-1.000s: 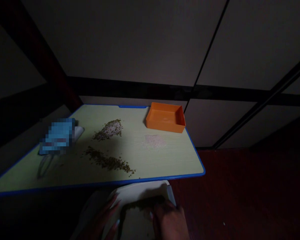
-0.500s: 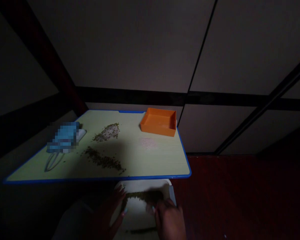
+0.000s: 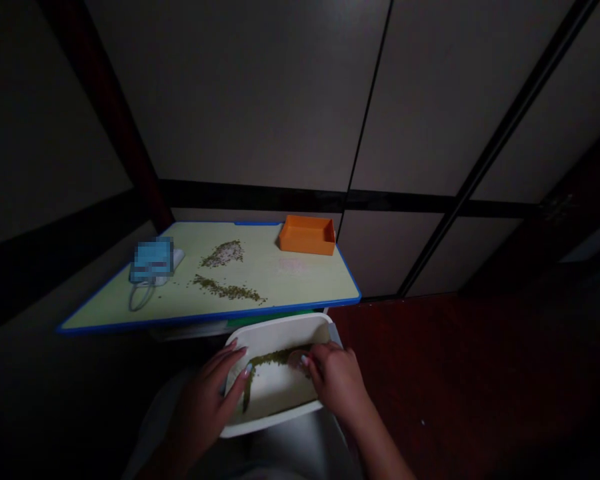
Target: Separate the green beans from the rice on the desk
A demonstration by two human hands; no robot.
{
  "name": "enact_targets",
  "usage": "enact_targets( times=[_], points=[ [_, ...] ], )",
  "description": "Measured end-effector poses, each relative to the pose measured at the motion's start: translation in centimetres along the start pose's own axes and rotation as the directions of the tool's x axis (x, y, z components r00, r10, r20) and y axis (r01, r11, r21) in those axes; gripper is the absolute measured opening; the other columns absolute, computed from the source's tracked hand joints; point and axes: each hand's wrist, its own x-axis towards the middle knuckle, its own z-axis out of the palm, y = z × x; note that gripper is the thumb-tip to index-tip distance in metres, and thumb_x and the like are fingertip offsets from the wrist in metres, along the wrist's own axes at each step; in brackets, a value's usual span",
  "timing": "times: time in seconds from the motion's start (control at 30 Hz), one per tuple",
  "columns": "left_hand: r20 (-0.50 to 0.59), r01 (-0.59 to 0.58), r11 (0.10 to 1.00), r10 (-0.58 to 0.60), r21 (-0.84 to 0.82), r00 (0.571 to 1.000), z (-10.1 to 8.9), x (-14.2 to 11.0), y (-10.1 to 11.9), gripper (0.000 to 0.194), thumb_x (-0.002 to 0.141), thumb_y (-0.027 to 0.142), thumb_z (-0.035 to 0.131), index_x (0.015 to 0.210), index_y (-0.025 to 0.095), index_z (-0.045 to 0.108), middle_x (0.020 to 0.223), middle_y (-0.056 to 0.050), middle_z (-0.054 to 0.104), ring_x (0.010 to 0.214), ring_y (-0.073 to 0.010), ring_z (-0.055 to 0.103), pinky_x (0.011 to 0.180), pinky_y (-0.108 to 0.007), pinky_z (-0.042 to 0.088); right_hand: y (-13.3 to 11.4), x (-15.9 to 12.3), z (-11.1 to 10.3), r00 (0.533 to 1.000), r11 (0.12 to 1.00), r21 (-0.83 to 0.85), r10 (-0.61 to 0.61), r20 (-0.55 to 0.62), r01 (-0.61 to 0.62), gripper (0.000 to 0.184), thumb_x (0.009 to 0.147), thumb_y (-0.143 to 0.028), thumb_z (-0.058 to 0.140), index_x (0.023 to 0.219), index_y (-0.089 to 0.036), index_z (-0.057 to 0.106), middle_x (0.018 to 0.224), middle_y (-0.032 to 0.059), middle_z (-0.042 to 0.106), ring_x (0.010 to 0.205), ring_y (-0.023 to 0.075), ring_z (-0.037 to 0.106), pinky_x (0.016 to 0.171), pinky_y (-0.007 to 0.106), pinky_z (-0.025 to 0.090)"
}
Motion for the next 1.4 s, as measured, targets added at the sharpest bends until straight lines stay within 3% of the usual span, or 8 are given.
enact_targets(
  times=[0.17, 0.33, 0.53, 0.93, 1.1, 1.2, 1.4],
  points=[
    [-0.032, 0.037, 0.999, -0.038, -0.026, 0.999, -0.5, 1.3, 0.1, 0.033, 0.081, 0.040, 0.051, 0.106, 0.022, 0.063, 0.112, -0.007, 0.068, 0.108, -0.0201, 0.062, 0.093, -0.035, 0.052, -0.6, 1.1, -0.9, 0.999, 0.999, -0.002, -0.046, -0.012, 0.046, 0.022, 0.091, -0.032, 0.048, 0.082, -0.019, 0.064, 0.082, 0.0037, 0.066, 0.073, 0.0137, 0.058, 0.064, 0.023, 0.032],
    [-0.041, 0.067, 0.998, -0.067, -0.008, 0.997, -1.0, 2.3, -1.3, 0.035, 0.080, 0.043, 0.051, 0.106, 0.022, 0.063, 0.113, -0.007, 0.068, 0.105, -0.0201, 0.064, 0.092, -0.035, 0.052, -1.2, 2.6, 0.0, 0.998, 0.997, 0.047, -0.056, 0.010, 0.055, 0.020, 0.090, -0.030, 0.049, 0.085, -0.019, 0.064, 0.085, 0.0049, 0.067, 0.079, 0.0148, 0.060, 0.068, 0.022, 0.035],
    [-0.009, 0.087, 0.996, -0.087, 0.021, 0.996, -1.5, 1.8, -2.8, 0.038, 0.081, 0.047, 0.049, 0.108, 0.023, 0.062, 0.111, -0.005, 0.070, 0.102, -0.0180, 0.065, 0.091, -0.033, 0.052, -1.6, 3.1, 1.1, 0.997, 0.989, 0.131, -0.069, 0.045, 0.063, 0.019, 0.089, -0.031, 0.049, 0.083, -0.019, 0.062, 0.084, 0.0042, 0.066, 0.075, 0.0137, 0.058, 0.066, 0.022, 0.035],
    [0.042, 0.097, 0.992, -0.100, 0.078, 0.994, -1.5, 3.2, -3.2, 0.042, 0.085, 0.047, 0.039, 0.107, 0.020, 0.063, 0.111, -0.007, 0.069, 0.103, -0.0180, 0.064, 0.092, -0.032, 0.050, -2.6, 4.8, 1.4, 1.000, 0.999, -0.033, 0.017, -0.013, -0.017, 0.023, 0.091, -0.034, 0.046, 0.086, -0.019, 0.062, 0.084, 0.0052, 0.064, 0.070, 0.0129, 0.055, 0.061, 0.023, 0.030],
    [0.077, 0.157, 0.970, -0.173, 0.185, 0.982, -2.2, 3.5, -2.2, 0.056, 0.082, 0.050, 0.040, 0.122, 0.014, 0.054, 0.134, -0.018, 0.052, 0.127, -0.0301, 0.046, 0.106, -0.047, 0.036, -2.5, 4.9, 1.6, 1.000, 0.999, -0.034, 0.011, -0.025, -0.012, 0.021, 0.091, -0.033, 0.046, 0.084, -0.019, 0.060, 0.082, 0.0053, 0.064, 0.072, 0.0138, 0.057, 0.062, 0.023, 0.030],
    [0.125, 0.198, 0.947, -0.234, 0.252, 0.964, -2.0, 3.8, -1.7, 0.066, 0.079, 0.056, 0.043, 0.130, 0.013, 0.047, 0.144, -0.023, 0.040, 0.135, -0.0379, 0.033, 0.104, -0.054, 0.034, -2.5, 4.9, 1.9, 1.000, 1.000, -0.006, 0.003, -0.012, -0.003, 0.020, 0.089, -0.033, 0.047, 0.082, -0.020, 0.059, 0.080, 0.0047, 0.065, 0.070, 0.0138, 0.056, 0.060, 0.023, 0.029],
    [0.210, 0.197, 0.921, -0.277, 0.337, 0.937, -1.5, 4.1, -1.0, 0.078, 0.079, 0.064, 0.035, 0.137, 0.011, 0.037, 0.149, -0.027, 0.025, 0.139, -0.0392, 0.023, 0.100, -0.057, 0.037, -2.4, 4.4, 2.5, 1.000, 0.999, 0.054, -0.001, -0.016, 0.002, 0.021, 0.089, -0.034, 0.047, 0.079, -0.019, 0.058, 0.079, 0.0054, 0.065, 0.070, 0.0137, 0.056, 0.062, 0.023, 0.031]
  ],
)
